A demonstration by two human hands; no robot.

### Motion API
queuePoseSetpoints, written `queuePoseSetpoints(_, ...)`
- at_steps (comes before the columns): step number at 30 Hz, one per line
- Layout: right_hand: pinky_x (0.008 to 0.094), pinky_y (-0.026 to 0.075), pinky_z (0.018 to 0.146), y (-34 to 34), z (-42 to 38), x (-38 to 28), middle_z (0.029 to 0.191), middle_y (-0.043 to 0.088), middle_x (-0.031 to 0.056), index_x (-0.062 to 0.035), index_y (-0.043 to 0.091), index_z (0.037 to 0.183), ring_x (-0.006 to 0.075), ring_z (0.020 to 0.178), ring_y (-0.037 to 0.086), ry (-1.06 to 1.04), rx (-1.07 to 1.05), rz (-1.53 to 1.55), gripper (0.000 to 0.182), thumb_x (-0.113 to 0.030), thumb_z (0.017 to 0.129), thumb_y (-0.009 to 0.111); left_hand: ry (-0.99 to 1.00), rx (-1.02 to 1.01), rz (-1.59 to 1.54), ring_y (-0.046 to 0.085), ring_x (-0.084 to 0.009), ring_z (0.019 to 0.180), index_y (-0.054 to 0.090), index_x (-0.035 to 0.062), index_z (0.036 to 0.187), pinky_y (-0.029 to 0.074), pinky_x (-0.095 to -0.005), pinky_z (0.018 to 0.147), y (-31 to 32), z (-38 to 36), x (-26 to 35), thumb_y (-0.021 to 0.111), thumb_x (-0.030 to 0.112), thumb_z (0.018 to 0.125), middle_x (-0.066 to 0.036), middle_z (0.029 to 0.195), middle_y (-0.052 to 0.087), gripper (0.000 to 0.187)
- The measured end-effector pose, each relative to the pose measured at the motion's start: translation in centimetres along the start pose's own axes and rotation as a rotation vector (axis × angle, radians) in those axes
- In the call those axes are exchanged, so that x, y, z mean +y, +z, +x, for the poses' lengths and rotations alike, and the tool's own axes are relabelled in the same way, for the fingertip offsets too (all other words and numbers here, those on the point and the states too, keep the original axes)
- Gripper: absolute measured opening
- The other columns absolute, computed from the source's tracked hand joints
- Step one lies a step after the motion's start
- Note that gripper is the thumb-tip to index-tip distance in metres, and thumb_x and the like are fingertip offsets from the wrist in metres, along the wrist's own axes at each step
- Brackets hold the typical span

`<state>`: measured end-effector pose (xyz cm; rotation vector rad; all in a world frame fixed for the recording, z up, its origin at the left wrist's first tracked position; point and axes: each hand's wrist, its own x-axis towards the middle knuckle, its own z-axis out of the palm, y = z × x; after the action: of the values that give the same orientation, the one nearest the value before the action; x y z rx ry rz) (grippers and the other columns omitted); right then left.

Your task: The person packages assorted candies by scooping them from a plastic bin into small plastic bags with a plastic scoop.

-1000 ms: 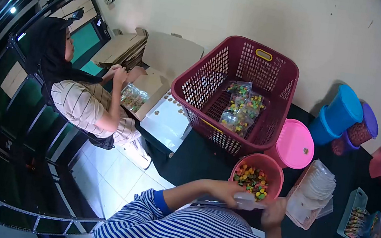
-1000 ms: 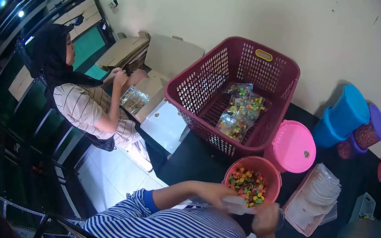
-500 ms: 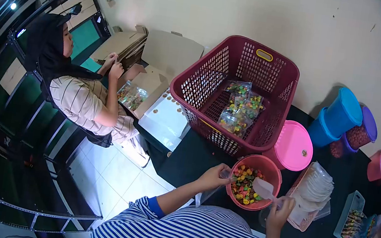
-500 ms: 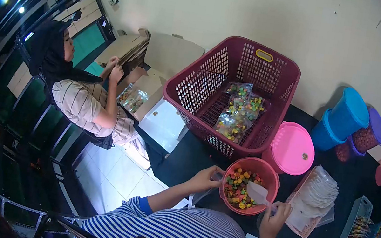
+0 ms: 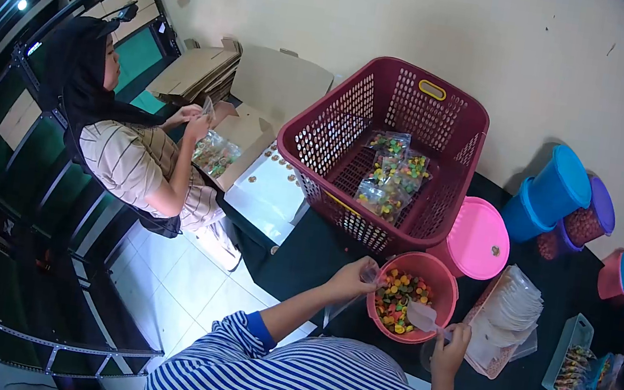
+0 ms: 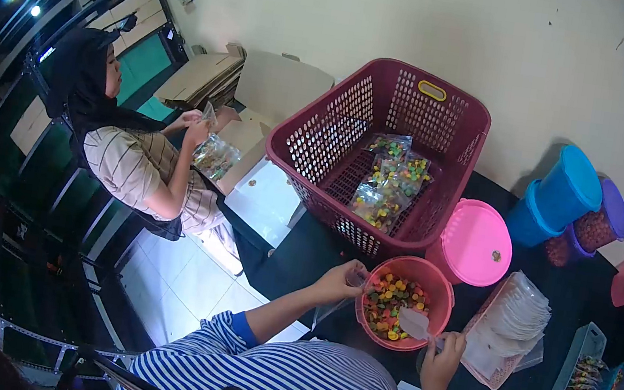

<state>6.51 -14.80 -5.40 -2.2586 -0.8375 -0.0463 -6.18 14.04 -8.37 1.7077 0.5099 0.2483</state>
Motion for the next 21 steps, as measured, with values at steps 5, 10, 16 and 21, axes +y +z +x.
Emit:
queuePoseSetpoints(5, 0.044, 0.043, 0.087, 0.2, -0.8, 0.2, 0.101, 0.05, 0.0185, 0.0015, 0.054, 0.094, 0.0384, 0.1, 0.052, 0.024, -0.066, -0.05, 0.022, -0.008, 0.082, 0.069, -0.016, -0.034, 0.025, 0.063, -0.0143, 0.087, 0.055, 0.0051, 0.109, 0.05, -0.0309, 0.078, 0.4, 0.0, 0.2, 0.079, 0.027, 0.077, -0.007, 0.096, 0.066, 0.045)
queuePoseSetpoints(10, 0.0488, 0.047, 0.082, 0.8, -1.8, 1.6, 0.105, 0.053, 0.0204, 0.0009, 0.054, 0.096, 0.0436, 0.098, 0.055, 0.051, -0.074, -0.111, 0.024, -0.011, 0.082, 0.07, 0.147, -0.025, 0.039, 0.063, -0.0186, 0.077, 0.055, 0.0048, 0.108, 0.051, -0.0336, 0.069, 1.3, -0.4, 1.1, 0.078, 0.019, 0.075, -0.01, 0.087, 0.063, 0.043)
queuePoseSetpoints(16, 0.048, 0.05, 0.073, -1.8, -0.4, -0.5, 0.092, 0.062, 0.0183, -0.0033, 0.056, 0.097, 0.0399, 0.087, 0.062, 0.154, -0.013, -0.204, 0.013, -0.013, 0.09, 0.061, 0.212, -0.116, 0.272, 0.067, -0.0322, 0.091, 0.055, 0.0018, 0.114, 0.052, -0.0381, 0.079, 2.0, -0.7, 6.0, 0.077, 0.017, 0.073, -0.017, 0.101, 0.066, 0.049)
queuePoseSetpoints(21, 0.0497, 0.048, 0.069, -0.5, -0.5, -0.3, 0.087, 0.063, 0.018, -0.0037, 0.055, 0.099, 0.0374, 0.086, 0.063, 0.059, -0.176, -0.327, 0.013, -0.01, 0.087, 0.054, 0.29, -0.108, 0.319, 0.066, -0.0324, 0.092, 0.054, 0.0004, 0.114, 0.052, -0.0381, 0.08, 3.2, -0.5, 5.5, 0.078, 0.019, 0.073, -0.018, 0.1, 0.065, 0.05)
